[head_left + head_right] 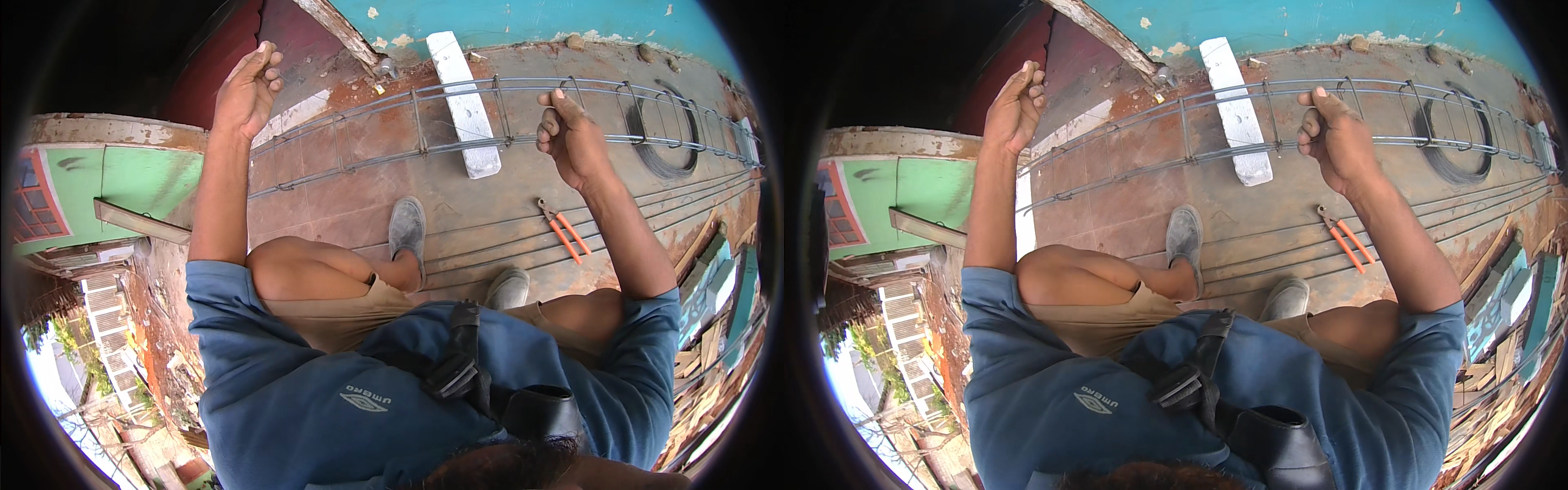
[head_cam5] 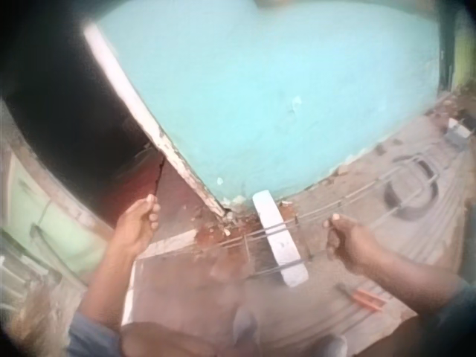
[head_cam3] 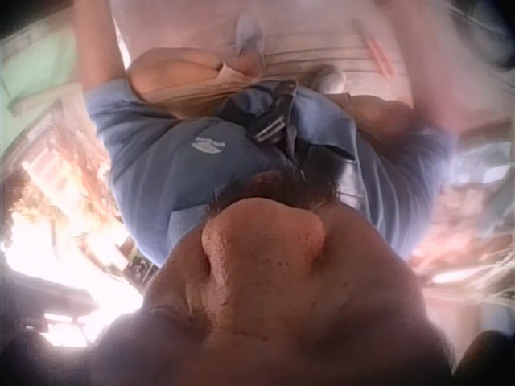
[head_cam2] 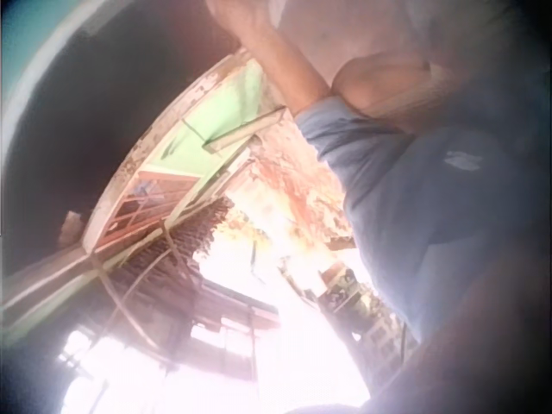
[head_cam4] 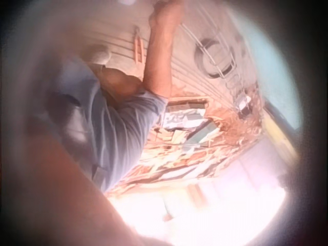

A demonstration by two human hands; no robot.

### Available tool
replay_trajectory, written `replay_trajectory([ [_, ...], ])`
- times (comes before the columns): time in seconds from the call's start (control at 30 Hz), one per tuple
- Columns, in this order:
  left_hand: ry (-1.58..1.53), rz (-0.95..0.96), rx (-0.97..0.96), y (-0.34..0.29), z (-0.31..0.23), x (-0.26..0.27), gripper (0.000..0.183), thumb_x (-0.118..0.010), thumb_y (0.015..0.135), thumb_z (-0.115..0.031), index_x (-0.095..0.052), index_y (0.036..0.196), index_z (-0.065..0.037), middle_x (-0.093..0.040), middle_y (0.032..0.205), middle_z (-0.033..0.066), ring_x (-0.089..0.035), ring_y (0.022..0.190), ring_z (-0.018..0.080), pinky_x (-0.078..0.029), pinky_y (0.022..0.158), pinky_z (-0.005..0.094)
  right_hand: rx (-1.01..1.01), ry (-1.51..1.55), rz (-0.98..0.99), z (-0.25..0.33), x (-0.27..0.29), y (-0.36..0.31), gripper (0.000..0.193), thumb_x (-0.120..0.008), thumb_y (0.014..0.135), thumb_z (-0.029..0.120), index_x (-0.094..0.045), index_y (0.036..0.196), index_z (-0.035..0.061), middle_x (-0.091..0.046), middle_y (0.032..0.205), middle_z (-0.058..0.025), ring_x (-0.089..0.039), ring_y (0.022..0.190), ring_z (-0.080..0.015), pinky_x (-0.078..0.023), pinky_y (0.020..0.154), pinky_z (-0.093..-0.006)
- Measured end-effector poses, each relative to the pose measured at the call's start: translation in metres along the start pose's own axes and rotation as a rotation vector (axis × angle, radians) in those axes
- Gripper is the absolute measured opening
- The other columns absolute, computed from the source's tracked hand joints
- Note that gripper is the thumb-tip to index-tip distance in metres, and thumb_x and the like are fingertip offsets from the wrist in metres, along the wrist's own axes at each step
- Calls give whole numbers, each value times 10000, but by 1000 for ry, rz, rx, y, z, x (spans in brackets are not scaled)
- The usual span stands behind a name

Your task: The person ties a rebar cage using wire and pliers. They wrap wire around intersecting bars, twist it with pliers, and trim excess wire repeatedly along the cage.

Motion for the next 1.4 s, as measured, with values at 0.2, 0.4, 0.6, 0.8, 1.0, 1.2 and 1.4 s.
replay_trajectory([
  [0.2, 79, -180, 100, -39, 26, -31, 390, -721, 1086, -324, -661, 1304, -6, -688, 1118, 47, -608, 899, 104, -536, 813, 281, 194, -451, 101, -17, -32, -10, 379, -465, 1196, 369, -660, 1214, 45, -373, 653, 67, -341, 543, -49, -342, 516, -259],
  [0.4, -13, -154, 145, -46, 32, -55, 370, -602, 1153, -308, -612, 1372, -9, -515, 959, -2, -426, 685, 50, -405, 616, 229, 154, -357, 254, -50, -59, -11, 389, -470, 1199, 362, -706, 1197, 52, -397, 608, 88, -379, 534, -32, -343, 506, -259],
  [0.6, 4, -102, 79, -36, 44, -66, 352, -539, 1167, -231, -634, 1418, -3, -515, 998, -14, -442, 787, 77, -407, 677, 248, 213, -237, 154, -32, -50, -5, 360, -487, 1194, 333, -713, 1184, 52, -394, 626, 87, -366, 555, -31, -318, 516, -260],
  [0.8, 84, 82, 76, -34, 59, -104, 330, -572, 1146, -219, -638, 1354, 28, -618, 1059, 4, -507, 851, 76, -430, 710, 250, 307, -216, 34, -15, -32, 2, 340, -506, 1186, 304, -726, 1144, 48, -403, 677, 89, -350, 617, -33, -297, 553, -267],
  [1.0, 26, 164, -83, -27, 40, -121, 275, -567, 1152, -223, -628, 1320, -14, -603, 1020, -3, -519, 828, 74, -443, 709, 233, 252, -168, -72, -20, -17, 8, 316, -514, 1177, 264, -729, 1115, 41, -460, 750, 80, -376, 685, -37, -323, 595, -274],
  [1.2, 93, 199, -142, -34, 29, -135, 247, -601, 1142, -200, -629, 1328, -41, -624, 1025, -3, -524, 833, 58, -449, 701, 219, 201, -27, -89, -22, -21, 11, 310, -502, 1175, 235, -719, 1104, 24, -503, 757, 73, -401, 677, -40, -337, 595, -278],
  [1.4, 357, 120, -266, -41, 18, -132, 230, -673, 1106, -183, -677, 1270, -22, -692, 1027, 17, -533, 782, 41, -455, 664, 221, 21, -313, 16, -36, -11, 27, 274, -557, 1141, 239, -696, 1206, 13, -650, 901, -50, -575, 804, -123, -471, 752, -312],
])
Point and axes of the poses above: each hand's wrist, its own y-axis towards the middle knuckle, its own x-axis out of the back of the hand, z = x × y, the point moved 6 cm from there along y, towards the middle knuckle
